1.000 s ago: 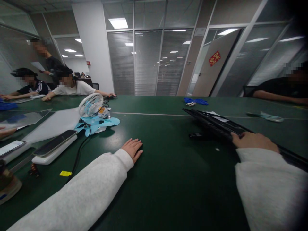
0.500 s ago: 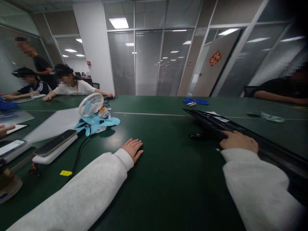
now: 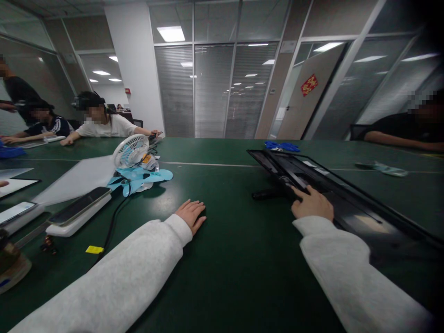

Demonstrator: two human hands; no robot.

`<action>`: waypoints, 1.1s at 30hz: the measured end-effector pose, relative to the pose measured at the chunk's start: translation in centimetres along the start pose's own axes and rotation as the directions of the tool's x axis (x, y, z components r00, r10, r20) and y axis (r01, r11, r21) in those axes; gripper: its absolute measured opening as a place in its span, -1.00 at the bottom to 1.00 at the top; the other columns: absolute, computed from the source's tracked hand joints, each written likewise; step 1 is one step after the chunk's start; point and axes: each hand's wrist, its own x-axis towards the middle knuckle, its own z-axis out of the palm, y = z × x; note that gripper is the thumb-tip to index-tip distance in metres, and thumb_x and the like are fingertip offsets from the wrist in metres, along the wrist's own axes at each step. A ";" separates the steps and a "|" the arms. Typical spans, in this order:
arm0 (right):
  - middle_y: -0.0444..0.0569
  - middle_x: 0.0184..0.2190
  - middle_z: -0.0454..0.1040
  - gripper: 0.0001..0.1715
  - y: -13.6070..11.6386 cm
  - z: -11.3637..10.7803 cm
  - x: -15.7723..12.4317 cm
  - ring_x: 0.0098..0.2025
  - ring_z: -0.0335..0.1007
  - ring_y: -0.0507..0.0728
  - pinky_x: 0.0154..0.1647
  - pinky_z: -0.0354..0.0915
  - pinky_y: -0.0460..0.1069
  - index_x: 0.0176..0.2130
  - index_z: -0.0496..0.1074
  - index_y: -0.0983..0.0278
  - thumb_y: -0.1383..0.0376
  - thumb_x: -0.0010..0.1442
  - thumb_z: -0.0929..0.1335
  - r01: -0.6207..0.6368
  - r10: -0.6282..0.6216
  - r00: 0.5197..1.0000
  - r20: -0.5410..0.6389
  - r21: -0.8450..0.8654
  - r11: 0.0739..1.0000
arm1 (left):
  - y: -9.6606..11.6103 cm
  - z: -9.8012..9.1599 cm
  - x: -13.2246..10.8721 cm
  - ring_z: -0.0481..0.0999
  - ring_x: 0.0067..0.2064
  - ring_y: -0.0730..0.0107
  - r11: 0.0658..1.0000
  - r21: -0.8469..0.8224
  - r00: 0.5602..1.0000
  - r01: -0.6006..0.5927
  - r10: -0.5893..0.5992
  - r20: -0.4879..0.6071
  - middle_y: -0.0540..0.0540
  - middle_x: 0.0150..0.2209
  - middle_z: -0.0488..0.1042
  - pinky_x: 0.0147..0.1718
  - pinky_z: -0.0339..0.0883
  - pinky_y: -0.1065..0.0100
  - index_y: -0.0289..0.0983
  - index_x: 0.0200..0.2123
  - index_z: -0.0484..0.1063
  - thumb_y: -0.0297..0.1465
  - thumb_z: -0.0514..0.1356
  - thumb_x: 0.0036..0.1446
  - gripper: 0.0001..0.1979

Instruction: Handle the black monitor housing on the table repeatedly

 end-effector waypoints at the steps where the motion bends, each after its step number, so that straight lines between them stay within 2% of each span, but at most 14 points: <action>1: 0.08 0.18 0.18 -0.44 -0.5 0.0 -0.2 0.13 0.17 0.30 0.04 0.15 0.16 0.11 0.35 0.06 0.27 0.11 0.22 0.026 -0.026 1.000 0.005 0.010 1.000 | 0.0 0.0 0.0 0.22 0.19 0.20 1.000 -0.001 1.000 -0.003 0.003 -0.011 -0.13 0.15 0.29 0.21 0.02 0.03 -0.28 0.12 0.26 -0.24 -0.01 0.26 -0.58; 6: 0.02 0.18 0.17 -0.38 -3.1 -0.7 -1.7 0.12 0.18 0.31 0.02 0.20 0.17 0.13 0.32 0.05 0.32 0.07 0.24 0.182 -0.183 0.983 0.005 0.082 0.980 | 0.3 -0.2 0.2 0.19 0.21 0.19 0.999 0.003 0.997 -0.038 0.038 -0.071 -0.15 0.17 0.25 0.21 0.03 0.04 -0.30 0.13 0.23 -0.27 0.01 0.25 -0.58; 13: -0.06 0.20 0.16 -0.26 -6.9 -2.8 -4.5 0.10 0.20 0.27 0.04 0.25 0.21 0.14 0.31 0.01 0.46 -0.02 0.24 0.384 -0.391 0.920 -0.025 0.254 0.888 | 1.1 -1.5 0.5 0.05 0.27 0.19 0.991 0.065 0.971 -0.118 0.129 -0.201 -0.20 0.26 0.08 0.24 -0.01 0.06 -0.35 0.21 0.07 -0.35 -0.01 0.23 -0.50; 17: -0.15 0.21 0.15 -0.18 -8.6 -4.0 -6.0 0.15 0.14 0.21 0.12 0.20 0.20 0.14 0.29 -0.03 0.53 -0.06 0.20 0.491 -0.510 0.859 -0.046 0.360 0.794 | 2.0 -2.8 0.5 -0.08 0.31 0.21 0.986 0.104 0.938 -0.133 0.160 -0.309 -0.20 0.30 -0.03 0.27 -0.09 0.06 -0.37 0.26 -0.04 -0.41 -0.03 0.23 -0.46; 22: -0.24 0.24 0.09 -0.10 -10.0 -5.7 -7.4 0.21 0.07 0.16 0.18 0.14 0.21 0.13 0.29 -0.07 0.58 -0.12 0.17 0.613 -0.667 0.741 -0.076 0.484 0.625 | 3.0 -4.2 0.3 -0.10 0.31 0.14 0.981 0.125 0.890 -0.146 0.185 -0.416 -0.19 0.31 -0.08 0.26 -0.09 -0.01 -0.32 0.28 -0.09 -0.43 -0.02 0.24 -0.44; 25: -0.27 0.24 0.10 -0.09 -10.2 -6.8 -7.6 0.23 0.05 0.13 0.21 0.10 0.20 0.12 0.30 -0.08 0.59 -0.13 0.15 0.641 -0.736 0.673 -0.069 0.550 0.535 | 3.3 -4.7 0.0 -0.04 0.29 0.12 0.974 0.151 0.878 -0.169 0.218 -0.427 -0.21 0.28 0.03 0.24 -0.07 -0.01 -0.32 0.26 -0.03 -0.43 0.00 0.24 -0.47; 29: -0.28 0.21 0.17 -0.10 -10.0 -7.8 -7.3 0.20 0.10 0.12 0.20 0.11 0.18 0.07 0.35 -0.08 0.58 -0.16 0.16 0.658 -0.794 0.604 -0.070 0.606 0.447 | 3.8 -4.6 -0.5 0.19 0.19 0.20 0.974 0.142 0.890 -0.178 0.221 -0.399 -0.14 0.14 0.30 0.18 -0.01 0.08 -0.27 0.15 0.17 -0.43 0.01 0.24 -0.60; 31: -0.27 0.20 0.19 -0.15 -9.9 -8.2 -7.3 0.19 0.12 0.11 0.21 0.11 0.16 0.07 0.36 -0.06 0.56 -0.13 0.17 0.671 -0.799 0.596 -0.083 0.598 0.439 | 4.1 -4.5 -0.6 0.28 0.13 0.21 0.981 0.106 0.899 -0.164 0.193 -0.392 -0.12 0.07 0.36 0.12 0.03 0.10 -0.25 0.09 0.23 -0.42 0.00 0.25 -0.66; 33: -0.21 0.22 0.16 -0.20 -10.0 -8.6 -7.4 0.20 0.09 0.12 0.22 0.08 0.15 0.13 0.31 -0.01 0.52 -0.06 0.20 0.696 -0.782 0.612 -0.121 0.552 0.459 | 4.2 -4.5 -0.6 0.32 0.08 0.19 0.986 0.083 0.907 -0.147 0.168 -0.387 -0.13 0.03 0.39 0.06 0.07 0.10 -0.25 0.06 0.25 -0.41 -0.01 0.25 -0.68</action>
